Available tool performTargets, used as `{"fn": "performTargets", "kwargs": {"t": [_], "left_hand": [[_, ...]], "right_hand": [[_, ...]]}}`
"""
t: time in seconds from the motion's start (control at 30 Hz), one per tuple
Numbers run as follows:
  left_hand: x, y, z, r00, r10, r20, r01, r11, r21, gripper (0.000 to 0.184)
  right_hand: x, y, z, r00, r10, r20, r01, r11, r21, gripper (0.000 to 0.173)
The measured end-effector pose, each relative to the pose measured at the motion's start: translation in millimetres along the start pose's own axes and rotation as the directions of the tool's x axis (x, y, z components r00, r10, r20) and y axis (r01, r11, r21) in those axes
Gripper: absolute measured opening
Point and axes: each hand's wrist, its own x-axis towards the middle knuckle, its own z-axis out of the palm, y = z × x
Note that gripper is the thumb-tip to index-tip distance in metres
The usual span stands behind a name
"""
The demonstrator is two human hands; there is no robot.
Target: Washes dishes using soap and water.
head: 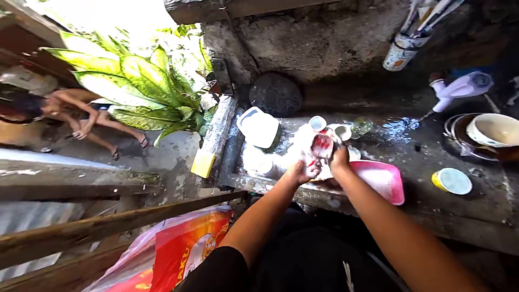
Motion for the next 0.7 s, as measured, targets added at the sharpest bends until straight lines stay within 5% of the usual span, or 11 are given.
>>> {"fn": "performTargets", "kwargs": {"t": [0.1, 0.23, 0.3, 0.37, 0.43, 0.47, 0.57, 0.7], "left_hand": [[5.4, 13.3, 2.7, 0.992, 0.123, -0.039, -0.120, 0.991, 0.056, 0.041], [-20.2, 74.4, -30.3, 0.957, 0.283, 0.060, -0.255, 0.724, 0.641, 0.032], [-43.0, 103.7, -51.6, 0.927, 0.372, 0.047, -0.234, 0.477, 0.847, 0.038], [-61.3, 132.7, -85.8, 0.867, 0.478, 0.140, -0.175, 0.029, 0.984, 0.042], [-79.1, 153.7, -114.0, 0.824, 0.512, 0.242, -0.032, -0.385, 0.922, 0.033], [-85.8, 159.0, -125.6, 0.808, 0.534, 0.250, 0.038, -0.471, 0.881, 0.028], [-92.3, 159.5, -150.0, 0.765, 0.636, 0.101, 0.261, -0.450, 0.854, 0.027], [-70.2, 157.2, -186.4, 0.708, 0.691, -0.145, 0.414, -0.240, 0.878, 0.034]], "right_hand": [[-18.2, 18.0, 10.0, 0.998, -0.014, -0.065, -0.005, 0.956, -0.292, 0.037], [-21.3, 45.4, -38.9, 0.993, -0.110, 0.051, 0.119, 0.964, -0.238, 0.045], [-15.0, 63.5, -87.7, 0.984, -0.173, 0.040, 0.175, 0.913, -0.368, 0.048], [-9.3, 82.3, -138.1, 0.987, -0.161, -0.009, 0.125, 0.799, -0.588, 0.062], [-3.8, 103.4, -172.0, 0.994, -0.079, -0.074, -0.003, 0.663, -0.748, 0.075], [-2.9, 112.9, -181.6, 0.995, -0.053, -0.082, -0.033, 0.604, -0.797, 0.077], [-0.8, 134.8, -192.6, 0.996, -0.085, -0.030, 0.019, 0.525, -0.851, 0.077], [5.3, 138.6, -178.0, 0.998, 0.019, 0.057, 0.045, 0.413, -0.910, 0.063]]}}
